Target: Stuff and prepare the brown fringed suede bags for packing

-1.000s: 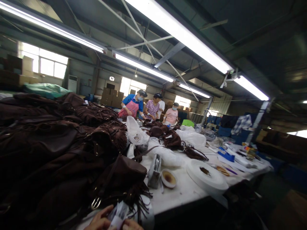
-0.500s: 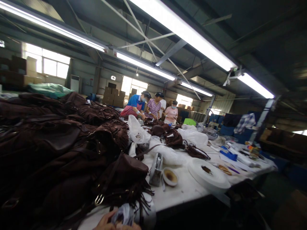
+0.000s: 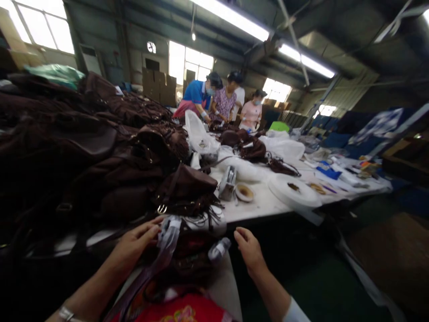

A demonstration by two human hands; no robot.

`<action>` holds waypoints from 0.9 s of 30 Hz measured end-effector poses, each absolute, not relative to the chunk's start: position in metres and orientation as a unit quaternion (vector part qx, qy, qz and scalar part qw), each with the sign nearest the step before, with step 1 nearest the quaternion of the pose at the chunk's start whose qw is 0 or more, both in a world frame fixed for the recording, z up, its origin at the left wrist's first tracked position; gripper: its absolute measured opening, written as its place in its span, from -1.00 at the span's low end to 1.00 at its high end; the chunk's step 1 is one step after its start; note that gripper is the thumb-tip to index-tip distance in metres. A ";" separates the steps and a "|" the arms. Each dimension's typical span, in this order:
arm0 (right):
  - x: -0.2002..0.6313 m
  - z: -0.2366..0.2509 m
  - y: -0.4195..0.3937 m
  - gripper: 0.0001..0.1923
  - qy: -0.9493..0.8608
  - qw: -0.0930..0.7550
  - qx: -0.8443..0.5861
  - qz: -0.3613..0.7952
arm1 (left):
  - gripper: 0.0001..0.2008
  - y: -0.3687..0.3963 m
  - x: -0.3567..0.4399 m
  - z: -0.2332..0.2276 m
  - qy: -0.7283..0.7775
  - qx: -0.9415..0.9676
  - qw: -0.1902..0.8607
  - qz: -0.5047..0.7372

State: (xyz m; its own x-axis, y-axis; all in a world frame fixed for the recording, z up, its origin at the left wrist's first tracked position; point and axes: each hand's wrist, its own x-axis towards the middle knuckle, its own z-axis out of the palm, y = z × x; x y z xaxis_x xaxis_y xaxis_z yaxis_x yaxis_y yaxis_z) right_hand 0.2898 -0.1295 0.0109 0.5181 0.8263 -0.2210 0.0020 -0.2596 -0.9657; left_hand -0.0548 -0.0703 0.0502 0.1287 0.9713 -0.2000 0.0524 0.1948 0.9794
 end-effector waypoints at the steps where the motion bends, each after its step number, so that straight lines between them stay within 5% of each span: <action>1: 0.291 0.002 -0.137 -0.31 -0.273 0.507 -0.687 0.443 | -0.39 -0.075 -0.057 0.045 0.528 0.508 0.551 0.399; 5: 0.274 -0.027 -0.162 -0.29 -0.241 0.472 -0.579 0.620 | -0.33 -0.096 -0.072 0.021 0.537 0.598 0.483 0.348; 14: 0.255 -0.038 -0.159 -0.35 -0.364 0.510 -0.496 0.601 | -0.10 -0.119 -0.048 0.005 0.544 0.650 0.454 0.274; 27: 0.227 0.025 -0.169 -0.38 -0.435 0.549 -0.415 0.581 | -0.48 -0.111 -0.047 0.033 0.508 0.270 0.664 0.478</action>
State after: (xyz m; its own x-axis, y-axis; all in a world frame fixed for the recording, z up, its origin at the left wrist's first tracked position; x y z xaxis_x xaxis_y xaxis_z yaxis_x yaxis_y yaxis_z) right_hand 0.2274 -0.1689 0.0253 -0.0532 0.9986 -0.0036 -0.2772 -0.0183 -0.9606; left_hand -0.0469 -0.1111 0.0335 0.0283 0.9087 -0.4165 -0.3599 0.3980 0.8439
